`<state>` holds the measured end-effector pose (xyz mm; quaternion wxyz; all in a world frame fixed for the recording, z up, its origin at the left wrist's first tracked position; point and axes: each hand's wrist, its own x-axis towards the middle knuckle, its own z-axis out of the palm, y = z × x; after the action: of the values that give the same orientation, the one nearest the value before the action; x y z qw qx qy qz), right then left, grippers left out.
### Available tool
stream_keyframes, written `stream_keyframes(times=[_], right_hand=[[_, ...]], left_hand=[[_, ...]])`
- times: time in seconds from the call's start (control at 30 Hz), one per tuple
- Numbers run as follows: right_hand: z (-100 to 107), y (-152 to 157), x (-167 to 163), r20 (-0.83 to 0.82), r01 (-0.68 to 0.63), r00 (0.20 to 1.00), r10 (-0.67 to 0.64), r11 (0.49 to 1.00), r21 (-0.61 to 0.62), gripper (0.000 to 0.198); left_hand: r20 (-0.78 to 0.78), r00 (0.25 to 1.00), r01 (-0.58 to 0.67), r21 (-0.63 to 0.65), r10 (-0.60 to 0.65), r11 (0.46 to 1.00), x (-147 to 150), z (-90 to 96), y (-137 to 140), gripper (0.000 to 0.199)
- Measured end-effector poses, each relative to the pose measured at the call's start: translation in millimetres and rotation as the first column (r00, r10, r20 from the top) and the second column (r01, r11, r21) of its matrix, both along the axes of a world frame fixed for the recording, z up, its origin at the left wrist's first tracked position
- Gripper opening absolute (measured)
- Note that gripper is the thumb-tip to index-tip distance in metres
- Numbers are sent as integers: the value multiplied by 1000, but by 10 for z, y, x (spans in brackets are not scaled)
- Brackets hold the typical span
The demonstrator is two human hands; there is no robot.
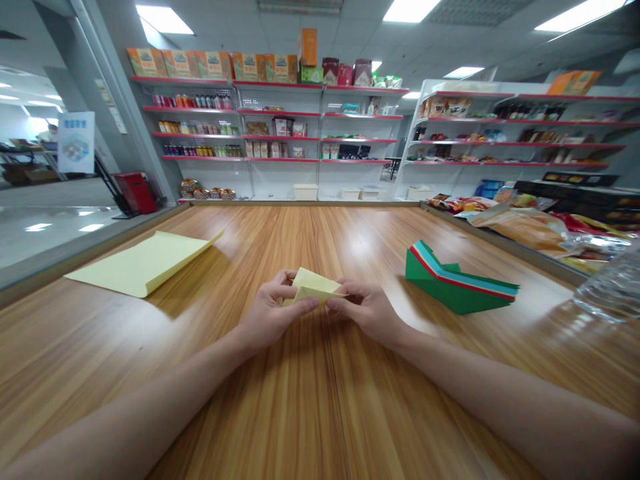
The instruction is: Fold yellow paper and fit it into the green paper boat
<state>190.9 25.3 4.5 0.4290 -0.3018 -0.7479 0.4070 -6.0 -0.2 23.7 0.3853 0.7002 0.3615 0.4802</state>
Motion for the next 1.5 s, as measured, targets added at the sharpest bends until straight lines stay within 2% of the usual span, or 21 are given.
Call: stream_keyframes(times=[0.1, 0.23, 0.4, 0.53, 0.63, 0.8, 0.93, 1.03, 1.1, 1.17, 1.27, 1.5], right_hand=[[32, -15, 7, 8, -15, 1000, 15, 999, 35, 25], [53, -31, 13, 29, -59, 998, 57, 997, 52, 22], [33, -26, 29, 69, -55, 996, 51, 997, 57, 25], [-5, -10, 38, 30, -4, 1000, 6, 999, -48, 25], [-17, 7, 43, -44, 7, 999, -11, 994, -108, 25], [2, 11, 50, -27, 32, 999, -35, 991, -128, 27], [24, -6, 34, -15, 18, 1000, -20, 993, -120, 29], [40, -6, 15, -102, 13, 994, -26, 991, -131, 26], [50, -3, 8, -148, 28, 987, -57, 982, -188, 34], [59, -2, 7, -123, 60, 988, -92, 969, -238, 33], [60, -6, 11, -57, 93, 992, -110, 966, -241, 34], [3, 19, 21, -145, 47, 986, -81, 973, -227, 45]], left_hand=[[-56, 998, 0, -36, -2, 999, -17, -10, -4, 18], [-110, 991, 66, -81, -75, 994, -41, -31, 2, 22], [-120, 991, 50, -44, -55, 998, -23, -38, -12, 26], [-104, 995, -8, -13, 6, 1000, 0, -30, -19, 28], [-78, 996, -37, -38, 34, 999, 17, -19, -25, 25], [-54, 998, -42, -115, 36, 992, 34, -38, -40, 29], [-59, 997, -58, -124, 51, 991, 34, -63, -40, 30], [-55, 997, -59, -127, 53, 990, 32, -71, -30, 32], [-52, 996, -74, -131, 68, 989, 28, -78, -21, 33], [-54, 995, -91, -137, 85, 986, 22, -89, -13, 34], [-58, 993, -107, -149, 100, 983, 11, -109, -6, 35], [-27, 997, -78, -82, 76, 994, 27, -101, -7, 29]])
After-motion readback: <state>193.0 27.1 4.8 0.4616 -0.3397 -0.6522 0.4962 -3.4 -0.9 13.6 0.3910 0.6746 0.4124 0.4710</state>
